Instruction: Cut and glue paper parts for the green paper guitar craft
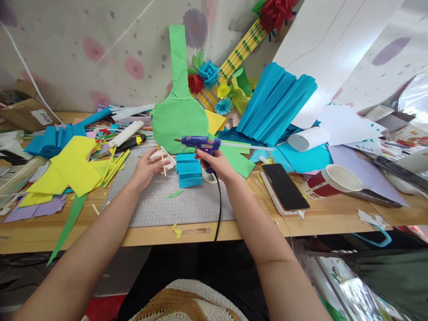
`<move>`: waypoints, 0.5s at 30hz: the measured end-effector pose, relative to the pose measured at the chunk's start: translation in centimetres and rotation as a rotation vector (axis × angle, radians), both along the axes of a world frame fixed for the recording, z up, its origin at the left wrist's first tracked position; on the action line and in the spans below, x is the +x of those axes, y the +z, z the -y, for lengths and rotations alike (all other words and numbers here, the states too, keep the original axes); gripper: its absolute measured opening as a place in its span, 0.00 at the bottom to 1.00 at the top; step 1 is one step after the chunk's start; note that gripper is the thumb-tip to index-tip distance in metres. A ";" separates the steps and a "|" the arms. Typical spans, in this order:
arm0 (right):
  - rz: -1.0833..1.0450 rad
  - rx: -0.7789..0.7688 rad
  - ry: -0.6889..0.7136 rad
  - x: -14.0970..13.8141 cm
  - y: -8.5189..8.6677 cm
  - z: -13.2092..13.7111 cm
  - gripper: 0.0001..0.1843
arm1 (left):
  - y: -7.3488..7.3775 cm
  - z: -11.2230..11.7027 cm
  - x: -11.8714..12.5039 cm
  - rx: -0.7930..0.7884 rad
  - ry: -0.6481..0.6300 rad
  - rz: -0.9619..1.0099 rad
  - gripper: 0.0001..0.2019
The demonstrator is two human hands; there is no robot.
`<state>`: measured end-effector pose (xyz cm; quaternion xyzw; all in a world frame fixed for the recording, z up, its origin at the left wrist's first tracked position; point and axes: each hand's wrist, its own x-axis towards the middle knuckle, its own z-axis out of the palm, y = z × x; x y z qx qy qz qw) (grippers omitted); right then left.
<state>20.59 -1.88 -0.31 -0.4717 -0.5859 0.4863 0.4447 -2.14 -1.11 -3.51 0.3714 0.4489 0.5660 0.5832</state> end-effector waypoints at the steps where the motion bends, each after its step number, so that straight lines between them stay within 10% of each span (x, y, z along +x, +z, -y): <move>1: 0.004 -0.004 0.031 -1.0 -0.3 -0.1 0.21 | 0.0 0.0 -0.1 0.002 0.016 0.019 0.29; 7: 0.131 -0.022 0.087 -1.9 -2.3 0.0 0.22 | 0.2 -0.3 -0.8 -0.109 0.015 0.148 0.08; 15: 0.292 -0.035 0.128 0.6 -3.1 -0.1 0.21 | -0.1 -0.3 -0.7 -0.174 -0.180 0.131 0.06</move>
